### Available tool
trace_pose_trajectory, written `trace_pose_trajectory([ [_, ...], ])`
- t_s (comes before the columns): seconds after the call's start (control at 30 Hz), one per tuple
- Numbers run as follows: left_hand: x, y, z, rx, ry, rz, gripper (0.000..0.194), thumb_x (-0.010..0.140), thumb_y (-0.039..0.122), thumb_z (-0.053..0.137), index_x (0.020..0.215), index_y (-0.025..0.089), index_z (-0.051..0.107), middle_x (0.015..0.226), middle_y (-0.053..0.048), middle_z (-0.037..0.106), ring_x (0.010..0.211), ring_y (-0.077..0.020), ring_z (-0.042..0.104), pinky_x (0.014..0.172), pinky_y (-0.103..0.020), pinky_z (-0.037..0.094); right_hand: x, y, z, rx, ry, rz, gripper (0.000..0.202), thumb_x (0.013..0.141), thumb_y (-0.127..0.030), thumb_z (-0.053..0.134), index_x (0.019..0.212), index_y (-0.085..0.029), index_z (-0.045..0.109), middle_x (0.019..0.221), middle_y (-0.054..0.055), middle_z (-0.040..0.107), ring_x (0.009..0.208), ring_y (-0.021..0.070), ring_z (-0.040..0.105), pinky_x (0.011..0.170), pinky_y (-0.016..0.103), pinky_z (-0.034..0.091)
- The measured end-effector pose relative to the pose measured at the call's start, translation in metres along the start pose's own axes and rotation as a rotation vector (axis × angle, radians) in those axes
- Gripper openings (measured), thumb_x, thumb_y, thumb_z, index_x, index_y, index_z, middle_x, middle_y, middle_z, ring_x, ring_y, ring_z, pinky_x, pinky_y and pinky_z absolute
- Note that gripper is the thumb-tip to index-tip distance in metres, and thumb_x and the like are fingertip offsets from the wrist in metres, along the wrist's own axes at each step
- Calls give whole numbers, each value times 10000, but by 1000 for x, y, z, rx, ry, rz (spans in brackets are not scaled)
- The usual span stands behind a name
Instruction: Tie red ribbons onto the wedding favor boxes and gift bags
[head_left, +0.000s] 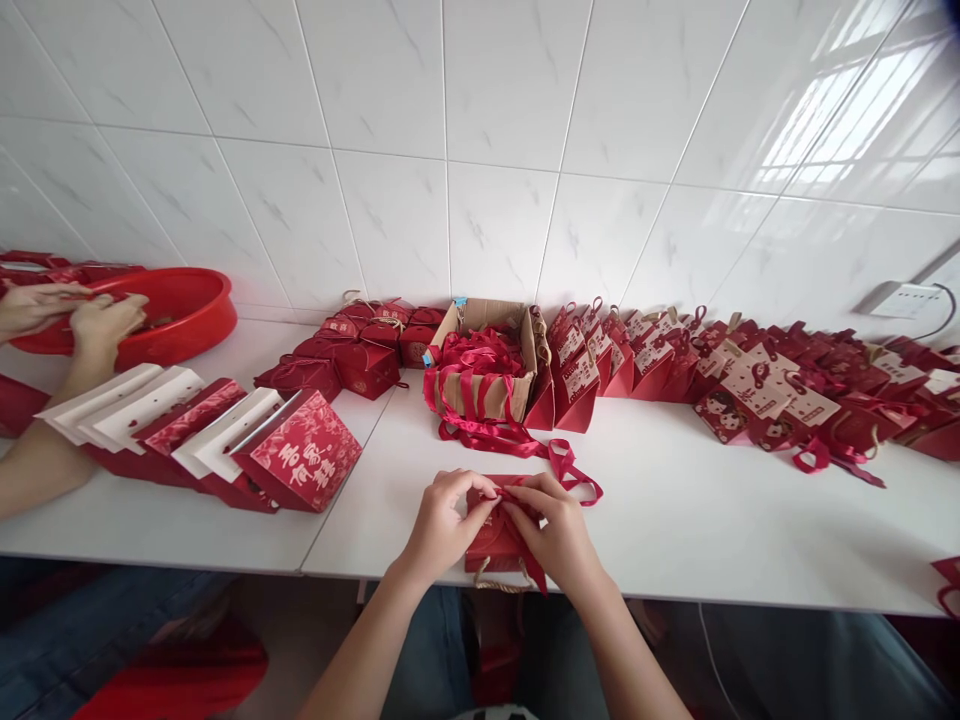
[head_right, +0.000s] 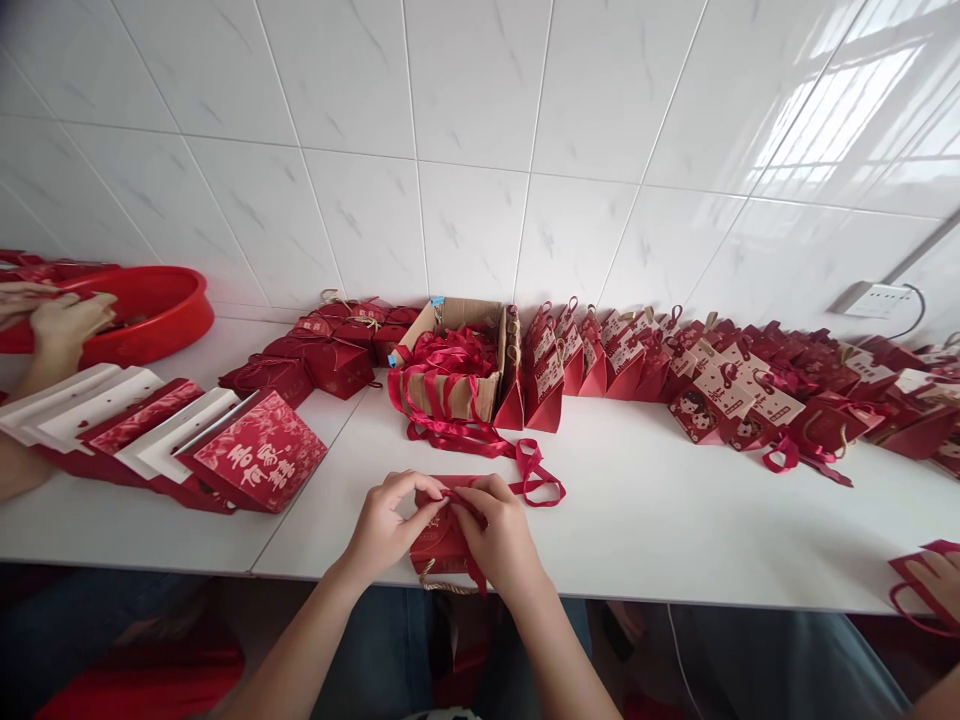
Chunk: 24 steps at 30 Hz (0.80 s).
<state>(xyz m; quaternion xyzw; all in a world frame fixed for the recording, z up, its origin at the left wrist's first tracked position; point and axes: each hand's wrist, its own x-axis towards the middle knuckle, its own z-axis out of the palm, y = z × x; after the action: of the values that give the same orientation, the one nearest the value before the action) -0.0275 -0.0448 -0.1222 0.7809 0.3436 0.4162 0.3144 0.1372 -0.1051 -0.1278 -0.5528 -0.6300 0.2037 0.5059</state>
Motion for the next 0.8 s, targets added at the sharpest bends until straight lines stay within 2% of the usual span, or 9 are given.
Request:
trace_pose_trajectory([
  [0.1,0,-3,2,-31,34,3,109,811,111,603,780,211,634,856,-9,735,848,-180,671,799,-302,490,-2,5,1,-43,59,25,209,893,-223,545,951,-213,746,916,96,603,835,221,598,775,382,525],
  [0.2,1,-5,6,-77,55,-1,134,810,84,587,772,205,631,859,-13,746,853,-169,701,782,-273,522,-2,8,2,-56,74,51,167,878,-256,573,870,-213,734,1083,131,599,1055,289,560,918,477,473],
  [0.3,1,-4,11,-120,61,-3,142,821,83,577,756,200,626,851,-16,751,845,-160,714,769,-251,544,-2,8,3,37,-33,118,161,879,-302,583,830,-208,704,1337,140,518,1277,317,456,1038,516,390],
  [0.4,2,-2,14,-143,48,0,146,838,100,572,738,197,617,848,-17,749,837,-155,716,765,-242,556,-2,9,3,142,-138,204,194,884,-330,574,773,-200,665,1481,121,405,1411,312,304,1131,532,257],
  [0.47,2,0,16,-142,42,1,117,850,119,573,779,200,619,847,-16,736,835,-152,711,774,-246,560,-3,9,5,183,-140,224,208,880,-352,580,761,-201,659,1508,112,379,1427,306,277,1148,525,225],
  [0.53,2,1,15,-131,52,3,79,865,154,579,916,206,609,892,-24,712,840,-150,697,775,-259,565,-4,10,7,231,-111,240,220,876,-387,587,793,-204,679,1511,111,378,1406,306,319,1140,513,251],
  [0.6,0,2,13,-116,80,17,158,880,191,568,1036,207,554,962,-45,669,877,-157,676,792,-285,567,-6,10,10,260,-74,257,251,868,-427,594,811,-206,699,1501,112,396,1375,313,367,1120,506,293],
  [0.7,-7,3,7,-67,106,70,94,877,201,558,969,203,541,960,-56,615,940,-187,628,858,-348,538,-7,8,13,253,-46,270,287,856,-468,604,794,-211,715,1475,101,434,1351,324,391,1098,503,328],
  [0.8,-14,3,3,6,79,115,48,844,178,608,883,206,601,901,-46,637,931,-205,603,854,-365,514,-8,5,13,234,-50,273,293,860,-475,595,810,-218,725,1461,96,449,1339,320,404,1099,507,326],
])
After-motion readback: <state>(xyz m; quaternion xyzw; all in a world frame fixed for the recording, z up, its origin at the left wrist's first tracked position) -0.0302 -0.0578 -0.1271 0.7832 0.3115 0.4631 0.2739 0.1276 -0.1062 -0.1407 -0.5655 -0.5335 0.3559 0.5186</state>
